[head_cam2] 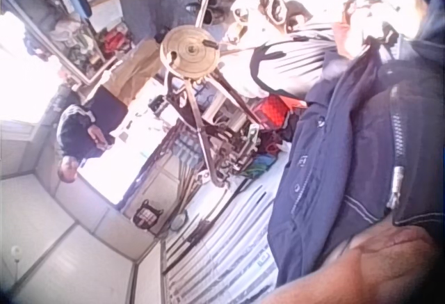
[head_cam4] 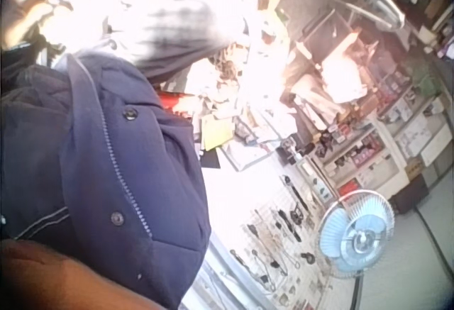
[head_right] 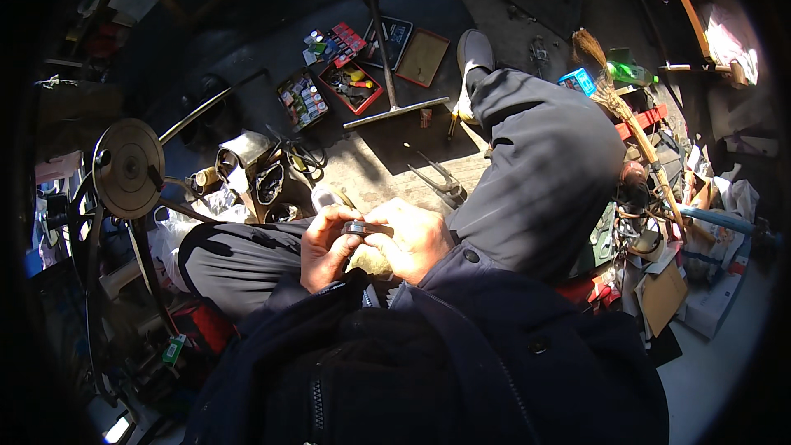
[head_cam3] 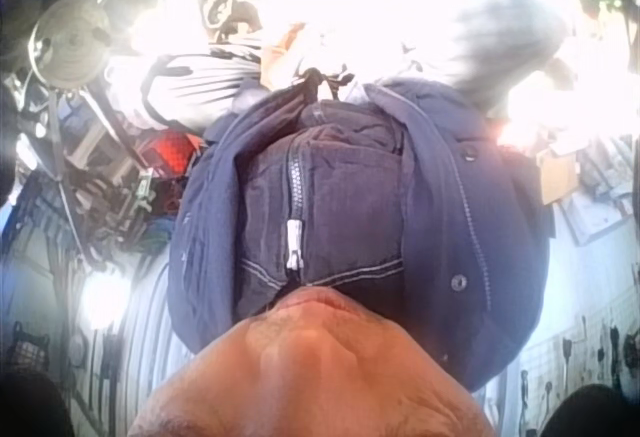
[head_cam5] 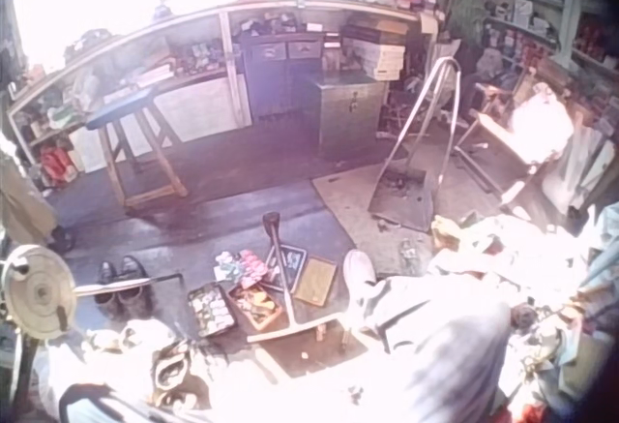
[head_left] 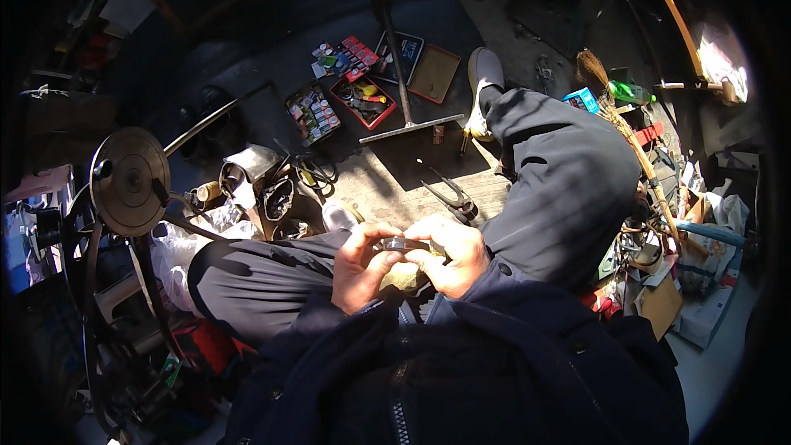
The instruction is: The person sits on the floor and uses pliers to manipulate a small mechanical part. They repeatedly open and close the pliers to adjust or remove components from the part.
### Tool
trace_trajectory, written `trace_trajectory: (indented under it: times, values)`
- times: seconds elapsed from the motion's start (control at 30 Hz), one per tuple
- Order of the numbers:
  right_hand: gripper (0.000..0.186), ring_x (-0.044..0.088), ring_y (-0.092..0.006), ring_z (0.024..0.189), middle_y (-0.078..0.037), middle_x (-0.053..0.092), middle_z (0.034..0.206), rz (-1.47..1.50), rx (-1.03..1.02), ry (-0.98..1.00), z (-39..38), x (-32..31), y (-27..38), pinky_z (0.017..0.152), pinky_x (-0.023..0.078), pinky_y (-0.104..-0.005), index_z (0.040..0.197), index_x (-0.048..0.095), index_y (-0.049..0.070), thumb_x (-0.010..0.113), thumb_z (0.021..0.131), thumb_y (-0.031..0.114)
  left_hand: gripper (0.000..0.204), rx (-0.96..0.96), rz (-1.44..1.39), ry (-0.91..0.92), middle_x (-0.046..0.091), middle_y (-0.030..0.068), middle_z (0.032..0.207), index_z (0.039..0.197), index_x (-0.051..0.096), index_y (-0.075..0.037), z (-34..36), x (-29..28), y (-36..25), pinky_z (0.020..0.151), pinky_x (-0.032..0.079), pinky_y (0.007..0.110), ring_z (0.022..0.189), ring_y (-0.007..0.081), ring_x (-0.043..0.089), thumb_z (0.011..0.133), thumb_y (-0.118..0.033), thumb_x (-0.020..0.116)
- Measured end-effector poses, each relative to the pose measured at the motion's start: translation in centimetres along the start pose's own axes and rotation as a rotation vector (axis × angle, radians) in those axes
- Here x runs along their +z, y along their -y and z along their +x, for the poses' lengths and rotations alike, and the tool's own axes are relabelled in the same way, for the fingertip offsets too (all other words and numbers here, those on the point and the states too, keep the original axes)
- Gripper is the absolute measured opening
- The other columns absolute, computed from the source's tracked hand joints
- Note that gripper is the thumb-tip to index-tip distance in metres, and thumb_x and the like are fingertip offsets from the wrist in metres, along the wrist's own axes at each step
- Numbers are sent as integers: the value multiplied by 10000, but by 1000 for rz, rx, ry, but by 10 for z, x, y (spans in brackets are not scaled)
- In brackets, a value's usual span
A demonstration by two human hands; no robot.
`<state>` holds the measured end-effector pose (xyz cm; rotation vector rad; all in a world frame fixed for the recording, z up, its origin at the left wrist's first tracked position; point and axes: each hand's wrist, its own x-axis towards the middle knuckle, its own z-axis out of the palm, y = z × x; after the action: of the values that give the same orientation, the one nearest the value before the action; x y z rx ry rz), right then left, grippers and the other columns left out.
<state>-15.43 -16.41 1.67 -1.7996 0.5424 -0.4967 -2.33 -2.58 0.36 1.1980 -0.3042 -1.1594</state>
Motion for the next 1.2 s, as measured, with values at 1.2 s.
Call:
trace_trajectory:
  times: [1.2]
  values:
    - [202, 686, -132, 841, -69, 715, 934, 67, 308, 24, -3, 5, 1, 778, 549, -289, 1039, 708, 13, 780, 850, 24, 300, -116, -119, 7, 654, 59, 1169, 1277, 574, -1, 6, -8, 4, 997, 467, 309, 1100, 137, 610, 988, -52, 633]
